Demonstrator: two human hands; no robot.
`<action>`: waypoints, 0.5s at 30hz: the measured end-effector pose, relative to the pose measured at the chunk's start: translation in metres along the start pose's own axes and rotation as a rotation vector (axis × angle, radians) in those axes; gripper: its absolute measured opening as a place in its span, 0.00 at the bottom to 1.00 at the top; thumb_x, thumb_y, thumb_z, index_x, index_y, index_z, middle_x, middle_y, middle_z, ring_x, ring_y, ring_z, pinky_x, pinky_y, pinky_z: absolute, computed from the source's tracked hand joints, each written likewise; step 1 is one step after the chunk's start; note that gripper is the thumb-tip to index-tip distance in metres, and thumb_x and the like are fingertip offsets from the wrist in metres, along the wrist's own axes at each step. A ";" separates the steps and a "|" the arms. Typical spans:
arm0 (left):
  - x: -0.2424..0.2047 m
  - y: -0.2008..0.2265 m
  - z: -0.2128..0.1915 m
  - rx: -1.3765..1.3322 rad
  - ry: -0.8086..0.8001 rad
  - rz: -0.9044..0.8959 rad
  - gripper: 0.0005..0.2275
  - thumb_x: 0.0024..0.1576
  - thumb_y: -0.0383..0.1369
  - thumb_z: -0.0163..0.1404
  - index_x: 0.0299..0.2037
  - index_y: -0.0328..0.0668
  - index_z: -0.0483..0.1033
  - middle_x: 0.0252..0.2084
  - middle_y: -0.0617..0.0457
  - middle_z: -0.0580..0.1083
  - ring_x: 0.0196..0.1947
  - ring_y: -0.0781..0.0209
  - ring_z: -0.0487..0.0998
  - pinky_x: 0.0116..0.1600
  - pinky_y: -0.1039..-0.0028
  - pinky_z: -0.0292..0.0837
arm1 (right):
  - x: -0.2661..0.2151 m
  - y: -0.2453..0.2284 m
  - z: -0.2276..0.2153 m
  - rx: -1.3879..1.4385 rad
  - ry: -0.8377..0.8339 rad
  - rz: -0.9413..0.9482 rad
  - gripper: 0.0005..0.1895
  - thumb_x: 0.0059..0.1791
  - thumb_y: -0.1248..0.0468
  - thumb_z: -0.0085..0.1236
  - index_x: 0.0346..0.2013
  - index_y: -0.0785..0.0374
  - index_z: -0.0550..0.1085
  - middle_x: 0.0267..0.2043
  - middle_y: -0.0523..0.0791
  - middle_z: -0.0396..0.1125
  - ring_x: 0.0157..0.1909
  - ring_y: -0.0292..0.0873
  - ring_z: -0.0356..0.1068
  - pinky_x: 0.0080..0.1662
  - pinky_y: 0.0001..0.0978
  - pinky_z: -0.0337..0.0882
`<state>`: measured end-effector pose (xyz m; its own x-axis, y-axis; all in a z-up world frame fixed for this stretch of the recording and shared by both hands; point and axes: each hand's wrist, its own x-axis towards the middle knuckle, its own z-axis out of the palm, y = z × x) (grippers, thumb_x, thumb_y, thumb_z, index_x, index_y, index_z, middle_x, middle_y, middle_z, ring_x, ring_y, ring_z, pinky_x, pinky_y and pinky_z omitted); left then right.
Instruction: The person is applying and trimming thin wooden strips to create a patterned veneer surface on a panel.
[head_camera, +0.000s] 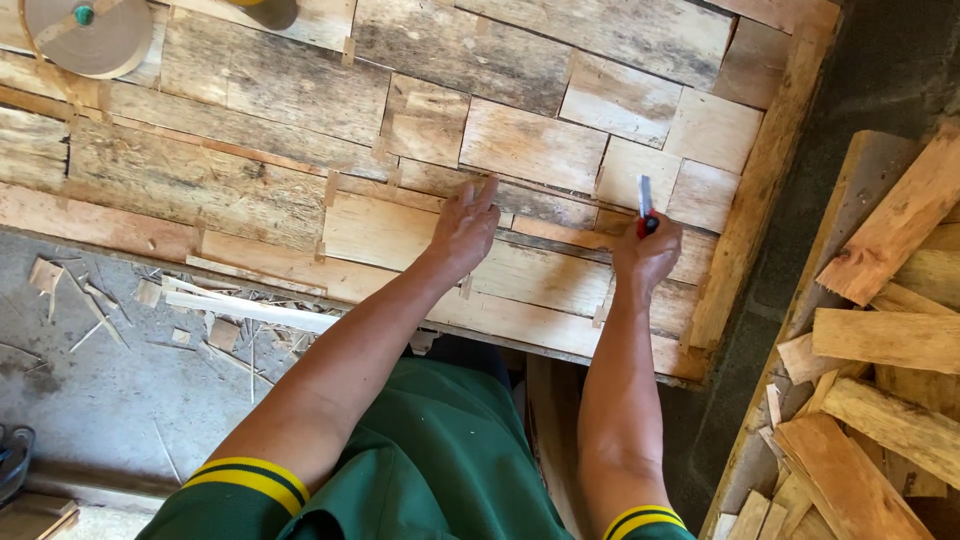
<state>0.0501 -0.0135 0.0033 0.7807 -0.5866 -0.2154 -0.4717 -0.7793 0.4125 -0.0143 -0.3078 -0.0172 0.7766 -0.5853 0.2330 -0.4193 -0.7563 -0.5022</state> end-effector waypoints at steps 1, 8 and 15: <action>-0.001 0.001 -0.002 -0.001 -0.002 0.000 0.07 0.57 0.27 0.46 0.34 0.31 0.77 0.73 0.36 0.57 0.56 0.40 0.67 0.54 0.53 0.70 | 0.001 0.002 -0.001 -0.001 -0.001 0.001 0.09 0.48 0.69 0.64 0.42 0.70 0.80 0.39 0.57 0.71 0.41 0.58 0.73 0.44 0.51 0.73; 0.002 0.007 -0.008 0.046 -0.113 -0.030 0.10 0.61 0.27 0.43 0.33 0.31 0.77 0.75 0.36 0.54 0.55 0.43 0.66 0.54 0.56 0.70 | 0.000 0.015 0.000 0.009 -0.117 0.333 0.11 0.49 0.66 0.64 0.43 0.70 0.79 0.41 0.53 0.71 0.35 0.49 0.75 0.36 0.42 0.77; 0.002 0.008 -0.005 0.051 -0.108 -0.034 0.11 0.62 0.28 0.43 0.33 0.31 0.77 0.75 0.36 0.53 0.55 0.43 0.64 0.56 0.56 0.69 | -0.008 0.013 0.005 0.040 -0.107 0.206 0.12 0.47 0.68 0.67 0.43 0.71 0.80 0.41 0.54 0.71 0.38 0.49 0.75 0.41 0.43 0.76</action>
<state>0.0499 -0.0200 0.0102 0.7491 -0.5781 -0.3234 -0.4683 -0.8075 0.3587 -0.0233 -0.3117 -0.0295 0.7226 -0.6905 0.0339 -0.5569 -0.6104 -0.5633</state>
